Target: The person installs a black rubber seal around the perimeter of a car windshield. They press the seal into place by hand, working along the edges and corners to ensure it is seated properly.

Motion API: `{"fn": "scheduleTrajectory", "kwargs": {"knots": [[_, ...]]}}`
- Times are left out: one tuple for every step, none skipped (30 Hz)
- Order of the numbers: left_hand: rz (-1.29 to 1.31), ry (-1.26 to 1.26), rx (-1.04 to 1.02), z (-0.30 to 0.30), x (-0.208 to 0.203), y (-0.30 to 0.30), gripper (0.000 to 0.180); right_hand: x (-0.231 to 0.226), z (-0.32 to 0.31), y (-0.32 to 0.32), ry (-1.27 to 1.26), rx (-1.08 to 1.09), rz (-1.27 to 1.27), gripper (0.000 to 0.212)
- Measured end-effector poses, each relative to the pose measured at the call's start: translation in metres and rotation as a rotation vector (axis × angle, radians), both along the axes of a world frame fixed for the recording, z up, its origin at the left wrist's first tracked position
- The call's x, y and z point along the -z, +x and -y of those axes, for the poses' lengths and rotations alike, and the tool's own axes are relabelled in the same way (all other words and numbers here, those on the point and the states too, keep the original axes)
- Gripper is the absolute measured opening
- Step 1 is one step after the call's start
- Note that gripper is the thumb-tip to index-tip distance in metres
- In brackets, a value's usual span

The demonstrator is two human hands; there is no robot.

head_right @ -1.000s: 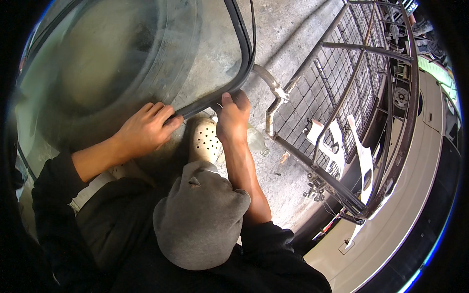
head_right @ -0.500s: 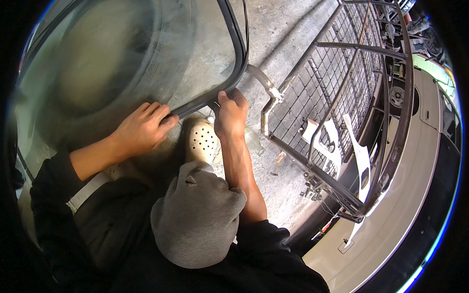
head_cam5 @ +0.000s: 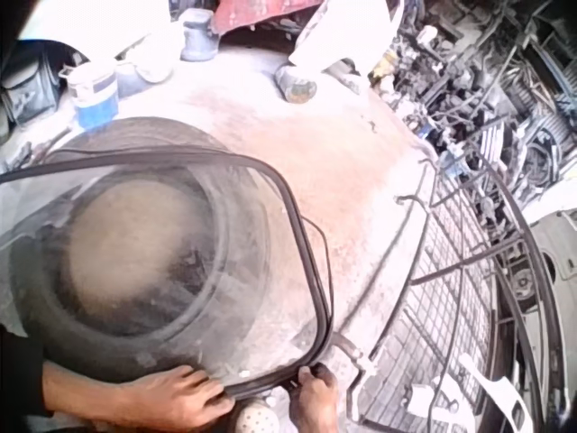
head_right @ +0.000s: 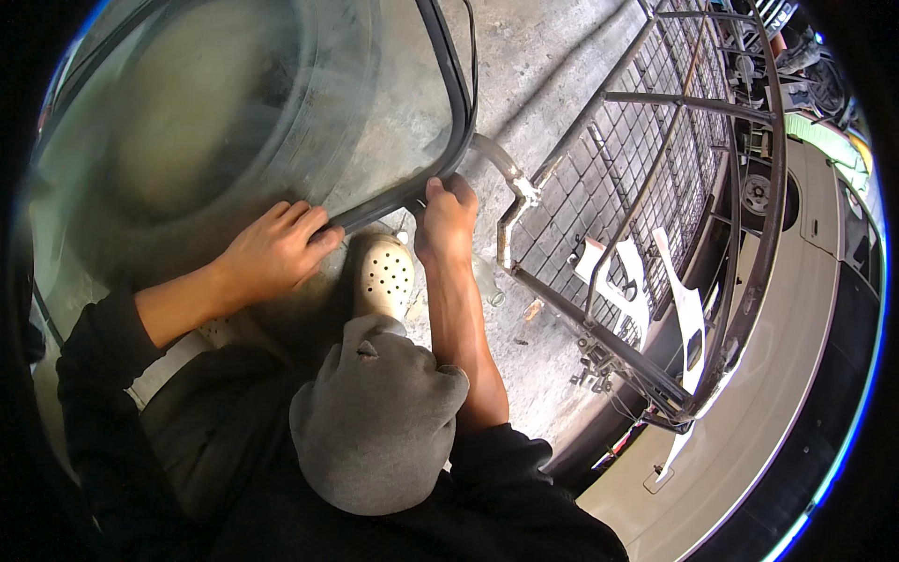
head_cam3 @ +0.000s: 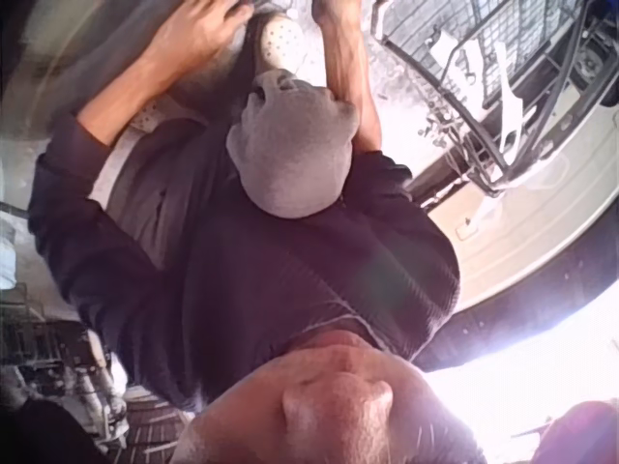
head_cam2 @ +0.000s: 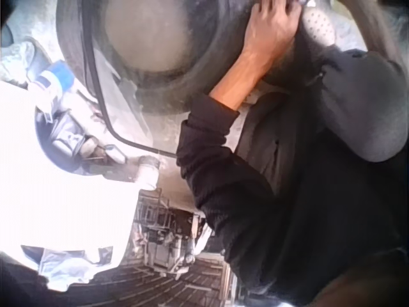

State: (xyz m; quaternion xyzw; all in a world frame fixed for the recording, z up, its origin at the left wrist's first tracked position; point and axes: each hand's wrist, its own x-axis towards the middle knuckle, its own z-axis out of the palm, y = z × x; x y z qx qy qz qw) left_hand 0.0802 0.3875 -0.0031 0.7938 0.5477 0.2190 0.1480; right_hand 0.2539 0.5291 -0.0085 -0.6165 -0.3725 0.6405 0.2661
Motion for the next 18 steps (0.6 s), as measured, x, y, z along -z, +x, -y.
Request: {"fn": "scheduleTrajectory", "kwargs": {"knots": [[-0.014, 0.002, -0.001, 0.0, -0.001, -0.001, 0.024, -0.003, 0.0, 0.003, -0.008, -0.02, -0.077, 0.023], [0.007, 0.005, -0.006, -0.001, -0.002, -0.001, 0.024, -0.006, -0.001, 0.004, -0.015, -0.012, -0.117, 0.023], [0.03, 0.004, -0.008, -0.002, -0.001, 0.0, 0.023, -0.01, 0.0, 0.006, -0.027, -0.001, -0.155, 0.023], [0.053, 0.002, -0.012, -0.001, -0.001, 0.001, 0.023, -0.012, 0.0, 0.007, -0.039, 0.008, -0.193, 0.023], [0.046, 0.0, -0.017, 0.001, 0.0, 0.001, 0.023, -0.01, -0.002, 0.007, -0.033, 0.012, -0.187, 0.022], [0.04, 0.004, -0.018, 0.0, 0.0, 0.001, 0.023, -0.008, -0.004, 0.007, -0.016, 0.009, -0.188, 0.023], [0.034, 0.007, -0.021, 0.0, 0.0, 0.0, 0.023, -0.005, -0.005, 0.009, 0.0, 0.006, -0.189, 0.023], [0.036, 0.002, -0.015, 0.0, 0.0, 0.0, 0.023, -0.003, -0.006, 0.009, 0.015, 0.003, -0.19, 0.023], [0.036, -0.004, -0.01, 0.0, -0.001, 0.0, 0.023, -0.003, -0.007, 0.01, -0.001, 0.001, -0.185, 0.023], [0.037, -0.01, -0.005, 0.0, -0.001, 0.0, 0.024, -0.003, -0.008, 0.01, -0.018, 0.0, -0.181, 0.024], [0.031, -0.007, -0.007, -0.001, -0.001, -0.001, 0.024, -0.003, -0.009, 0.01, -0.034, 0.0, -0.176, 0.024], [0.03, -0.001, 0.0, -0.003, -0.001, 0.0, 0.025, -0.001, -0.011, 0.012, -0.014, 0.003, -0.134, 0.024], [0.03, 0.005, 0.01, -0.004, -0.001, 0.001, 0.026, 0.004, -0.014, 0.011, 0.007, 0.008, -0.091, 0.025], [0.04, 0.01, 0.01, -0.004, 0.0, 0.003, 0.026, 0.006, -0.015, 0.012, 0.029, 0.014, -0.048, 0.025], [0.044, 0.018, 0.001, -0.003, 0.003, 0.002, 0.027, 0.002, -0.014, 0.005, 0.03, 0.03, -0.044, 0.025], [0.049, 0.027, -0.007, -0.003, 0.003, 0.001, 0.028, 0.0, -0.014, 0.006, 0.004, 0.019, -0.081, 0.025], [0.018, 0.02, -0.004, -0.002, 0.001, 0.0, 0.023, -0.002, -0.013, 0.009, -0.023, 0.008, -0.118, 0.026], [0.008, 0.011, 0.002, -0.002, 0.0, 0.0, 0.023, -0.001, -0.012, 0.01, -0.051, -0.007, -0.16, 0.026]]}}
